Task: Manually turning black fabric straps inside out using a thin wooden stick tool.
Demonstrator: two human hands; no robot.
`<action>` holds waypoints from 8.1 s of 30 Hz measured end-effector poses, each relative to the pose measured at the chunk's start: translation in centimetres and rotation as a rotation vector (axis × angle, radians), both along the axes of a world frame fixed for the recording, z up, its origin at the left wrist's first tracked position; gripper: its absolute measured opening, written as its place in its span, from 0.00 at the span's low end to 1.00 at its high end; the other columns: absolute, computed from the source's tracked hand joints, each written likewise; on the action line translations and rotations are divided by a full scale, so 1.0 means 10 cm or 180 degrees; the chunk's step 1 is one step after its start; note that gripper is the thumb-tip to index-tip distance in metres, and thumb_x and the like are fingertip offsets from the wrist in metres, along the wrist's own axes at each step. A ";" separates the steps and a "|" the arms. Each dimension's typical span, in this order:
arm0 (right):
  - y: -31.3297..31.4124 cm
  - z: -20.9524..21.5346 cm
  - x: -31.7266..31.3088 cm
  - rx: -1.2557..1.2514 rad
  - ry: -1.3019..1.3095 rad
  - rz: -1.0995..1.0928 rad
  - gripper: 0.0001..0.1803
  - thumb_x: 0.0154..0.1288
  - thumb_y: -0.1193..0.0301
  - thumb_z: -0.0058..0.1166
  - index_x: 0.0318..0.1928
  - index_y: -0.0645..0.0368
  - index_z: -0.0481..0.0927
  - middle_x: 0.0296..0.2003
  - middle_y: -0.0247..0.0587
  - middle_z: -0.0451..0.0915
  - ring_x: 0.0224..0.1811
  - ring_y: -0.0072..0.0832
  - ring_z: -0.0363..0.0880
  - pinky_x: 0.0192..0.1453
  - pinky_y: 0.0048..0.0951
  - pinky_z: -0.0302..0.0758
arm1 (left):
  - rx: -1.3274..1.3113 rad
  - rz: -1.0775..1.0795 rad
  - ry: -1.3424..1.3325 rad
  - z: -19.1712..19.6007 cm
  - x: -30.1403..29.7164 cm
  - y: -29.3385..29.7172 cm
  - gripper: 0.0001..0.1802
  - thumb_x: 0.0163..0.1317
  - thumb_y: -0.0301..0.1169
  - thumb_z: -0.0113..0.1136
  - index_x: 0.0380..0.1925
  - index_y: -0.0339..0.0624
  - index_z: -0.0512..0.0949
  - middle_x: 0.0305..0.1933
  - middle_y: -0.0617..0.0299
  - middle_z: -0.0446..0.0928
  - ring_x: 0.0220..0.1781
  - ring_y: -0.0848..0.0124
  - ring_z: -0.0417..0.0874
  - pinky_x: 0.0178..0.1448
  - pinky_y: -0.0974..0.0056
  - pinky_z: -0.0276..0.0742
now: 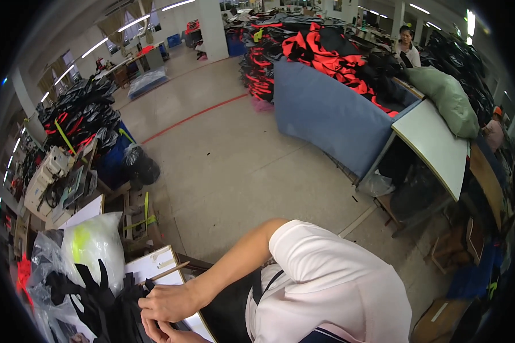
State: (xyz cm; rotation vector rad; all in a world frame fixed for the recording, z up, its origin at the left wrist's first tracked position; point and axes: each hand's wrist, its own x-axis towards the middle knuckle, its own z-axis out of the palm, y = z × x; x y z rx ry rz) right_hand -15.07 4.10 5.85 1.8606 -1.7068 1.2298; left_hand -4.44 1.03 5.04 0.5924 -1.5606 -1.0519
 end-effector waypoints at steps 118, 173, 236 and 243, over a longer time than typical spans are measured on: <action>-0.64 -0.37 0.40 0.2009 -0.4104 0.1737 0.09 0.50 0.81 0.63 0.28 0.60 0.75 0.22 0.29 0.74 0.19 0.13 0.67 0.20 0.15 0.63 | 0.0136 0.1143 -0.0848 -0.58 0.75 -0.55 0.08 0.49 0.20 0.57 0.31 0.35 0.79 0.28 0.51 0.79 0.25 0.59 0.81 0.29 0.62 0.77; -0.17 -0.60 0.40 0.0268 -0.1672 0.0756 0.09 0.49 0.69 0.57 0.20 0.60 0.74 0.13 0.45 0.72 0.17 0.46 0.73 0.19 0.38 0.68 | 0.1885 -0.1982 0.2344 -0.53 0.42 -0.70 0.32 0.67 0.50 0.44 0.54 0.29 0.68 0.51 0.49 0.75 0.56 0.61 0.74 0.68 0.54 0.61; -0.78 -0.88 0.51 0.0582 -0.2169 0.0806 0.09 0.51 0.81 0.61 0.36 0.65 0.80 0.21 0.36 0.74 0.19 0.20 0.71 0.22 0.23 0.67 | 0.2934 -0.0844 0.2661 -0.67 0.20 -0.98 0.24 0.71 0.42 0.41 0.17 0.42 0.67 0.15 0.54 0.72 0.39 0.52 0.83 0.67 0.54 0.59; -0.58 -0.91 0.39 0.1082 -0.2320 0.1909 0.09 0.55 0.81 0.55 0.39 0.63 0.80 0.21 0.41 0.72 0.18 0.30 0.72 0.21 0.26 0.67 | 0.2379 -0.0258 0.1920 -0.47 0.34 -0.86 0.19 0.68 0.33 0.46 0.16 0.41 0.66 0.24 0.49 0.78 0.36 0.56 0.83 0.64 0.52 0.62</action>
